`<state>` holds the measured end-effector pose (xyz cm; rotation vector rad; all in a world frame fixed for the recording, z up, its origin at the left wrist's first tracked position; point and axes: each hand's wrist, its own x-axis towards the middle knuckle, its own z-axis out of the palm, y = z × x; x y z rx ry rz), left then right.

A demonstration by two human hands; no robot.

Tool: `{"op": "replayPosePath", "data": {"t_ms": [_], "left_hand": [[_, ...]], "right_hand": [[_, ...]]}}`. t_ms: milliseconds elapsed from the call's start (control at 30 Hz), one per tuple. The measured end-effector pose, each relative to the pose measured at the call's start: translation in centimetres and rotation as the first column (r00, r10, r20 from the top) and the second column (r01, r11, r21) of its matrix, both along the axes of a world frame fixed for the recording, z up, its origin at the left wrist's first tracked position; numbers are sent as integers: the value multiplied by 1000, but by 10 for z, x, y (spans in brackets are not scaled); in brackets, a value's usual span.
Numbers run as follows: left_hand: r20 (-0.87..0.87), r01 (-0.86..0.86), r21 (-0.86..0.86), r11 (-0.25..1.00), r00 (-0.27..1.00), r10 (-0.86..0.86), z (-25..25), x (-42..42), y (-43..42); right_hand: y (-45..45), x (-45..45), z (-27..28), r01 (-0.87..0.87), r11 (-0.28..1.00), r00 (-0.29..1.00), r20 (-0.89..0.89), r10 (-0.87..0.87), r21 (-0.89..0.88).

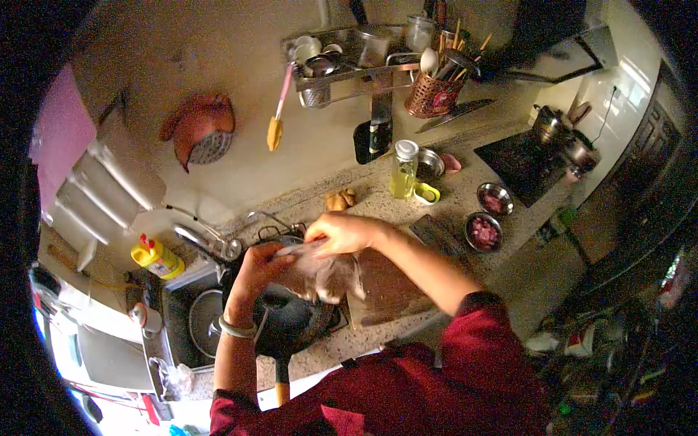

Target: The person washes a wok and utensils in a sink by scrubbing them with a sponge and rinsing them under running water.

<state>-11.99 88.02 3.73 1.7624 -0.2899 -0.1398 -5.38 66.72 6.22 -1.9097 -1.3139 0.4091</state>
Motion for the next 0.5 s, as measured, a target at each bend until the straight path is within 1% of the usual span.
{"op": "replayPosePath", "data": {"t_ms": [33, 67, 100, 133, 167, 200, 233, 267, 300, 333, 367, 400, 433, 467, 500], "left_hand": [[-9, 23, 150, 988, 1000, -22, 7, 14, -6], [34, 27, 178, 984, 999, -34, 10, 30, -17], [77, 30, 200, 979, 996, -46, 13, 46, -29], [64, 106, 208, 972, 991, -121, 21, 62, -39], [113, 121, 308, 944, 980, -163, 32, 75, -51], [209, 40, 413, 910, 968, -138, 33, 92, -62], [305, -51, 505, 862, 944, -123, 34, 108, -73], [435, -233, 586, 776, 898, -59, 45, 116, -87], [568, -417, 623, 661, 823, -16, 58, 123, -102], [673, -552, 591, 588, 739, 18, 67, 132, -114], [683, -620, 575, 533, 723, 104, 75, 143, -125], [683, -662, 506, 553, 699, 211, 80, 155, -135], [673, -701, 435, 566, 670, 313, 81, 170, -141], [675, -689, 260, 677, 631, 383, 78, 187, -144], [452, -591, 82, 802, 740, 498, 78, 204, -150]], "right_hand": [[-26, 11, 0, 85, 996, 995, 56, -84, -16], [-49, 26, -5, 187, 982, 978, 105, -182, -38], [-66, 35, 9, 252, 962, 968, 22, -251, -101], [-83, 43, 9, 434, 899, 895, 138, -424, -56], [-98, 54, 13, 523, 852, 832, 215, -511, 2], [-108, 58, 21, 573, 809, 730, 369, -575, 128], [-116, 63, 28, 593, 761, 592, 497, -634, 264], [-122, 72, 29, 644, 693, 469, 548, -692, 324], [-127, 81, 33, 678, 622, 334, 590, -735, 392], [-128, 87, 41, 698, 543, 304, 493, -815, 466], [-133, 100, 42, 644, 516, 264, 469, -843, 564], [-135, 118, 39, 661, 448, 338, 294, -894, 602], [-136, 137, 34, 686, 378, 402, 108, -909, 622], [-137, 153, 35, 779, 339, 561, -344, -753, 528], [-138, 164, 41, 792, 313, 592, -538, -600, 524]]}}
